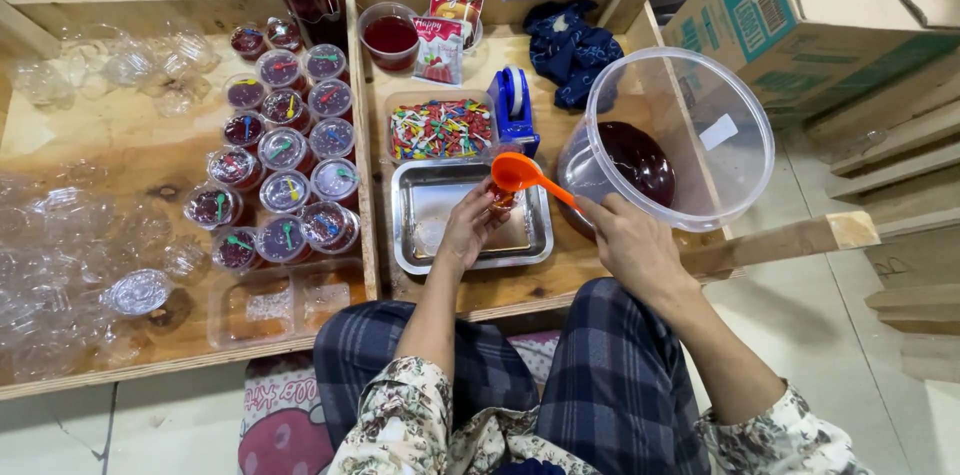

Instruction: The person fills small plastic cups with a dark liquid from a large container using an orange scoop, then places a lid on each cup and seals it using a blue tape dispenser.

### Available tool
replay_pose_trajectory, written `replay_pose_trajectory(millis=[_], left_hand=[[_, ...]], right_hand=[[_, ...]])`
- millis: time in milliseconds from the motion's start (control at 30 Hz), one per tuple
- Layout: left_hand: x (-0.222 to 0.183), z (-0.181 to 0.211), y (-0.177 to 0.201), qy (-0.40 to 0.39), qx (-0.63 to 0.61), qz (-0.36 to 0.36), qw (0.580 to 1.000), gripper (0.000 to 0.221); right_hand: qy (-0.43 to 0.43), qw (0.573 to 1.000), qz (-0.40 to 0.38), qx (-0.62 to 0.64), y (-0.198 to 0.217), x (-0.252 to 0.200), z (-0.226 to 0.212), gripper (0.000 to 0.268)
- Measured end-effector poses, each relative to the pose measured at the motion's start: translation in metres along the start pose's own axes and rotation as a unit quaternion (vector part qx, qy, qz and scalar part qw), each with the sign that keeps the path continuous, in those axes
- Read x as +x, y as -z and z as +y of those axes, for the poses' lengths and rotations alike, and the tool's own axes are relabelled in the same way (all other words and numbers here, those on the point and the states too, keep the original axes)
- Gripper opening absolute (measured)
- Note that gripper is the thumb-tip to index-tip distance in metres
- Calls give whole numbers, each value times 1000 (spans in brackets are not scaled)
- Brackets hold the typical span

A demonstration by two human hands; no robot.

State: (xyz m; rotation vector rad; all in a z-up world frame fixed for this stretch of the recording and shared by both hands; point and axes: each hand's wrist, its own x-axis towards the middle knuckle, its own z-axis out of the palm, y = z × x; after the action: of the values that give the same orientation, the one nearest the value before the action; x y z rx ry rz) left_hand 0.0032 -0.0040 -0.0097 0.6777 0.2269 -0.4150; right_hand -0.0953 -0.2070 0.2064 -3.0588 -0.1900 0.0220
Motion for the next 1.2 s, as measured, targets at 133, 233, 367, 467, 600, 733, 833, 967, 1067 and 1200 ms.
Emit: replay_pose_trajectory(millis=[133,233,367,467,600,733,833,967,1067,1200], left_hand=[[2,-1,3,-2,-6,0,1000,49],[0,0,0,1,-4,0,1000,49],[1,1,-1,-1,-12,14,1000,49],[0,0,1,4,-13,15,1000,48],[-12,14,-10,23,8,-14,1000,64],[-3,2,1,16,6,7,1000,58],[-3,4,-1,13,12,8,1000,58],[-2,2,2,22,14,10,1000,60],[-2,2,2,24,16,13,999,58],[-3,4,-3,18,12,16,1000,57]], right_hand=[[34,998,44,-1,-6,-5,6,38],[5,998,46,45,4,-10,11,39],[-14,986,76,146,24,-15,37,38],[-29,974,119,191,32,-14,77,38],[-120,970,124,171,52,5,98,41],[-174,982,11,67,-14,49,156,34],[-248,965,-82,-27,-80,85,196,39],[-235,964,-118,-41,-109,102,208,31],[-243,960,-134,24,-56,84,174,31],[-278,941,-140,135,-1,56,158,37]])
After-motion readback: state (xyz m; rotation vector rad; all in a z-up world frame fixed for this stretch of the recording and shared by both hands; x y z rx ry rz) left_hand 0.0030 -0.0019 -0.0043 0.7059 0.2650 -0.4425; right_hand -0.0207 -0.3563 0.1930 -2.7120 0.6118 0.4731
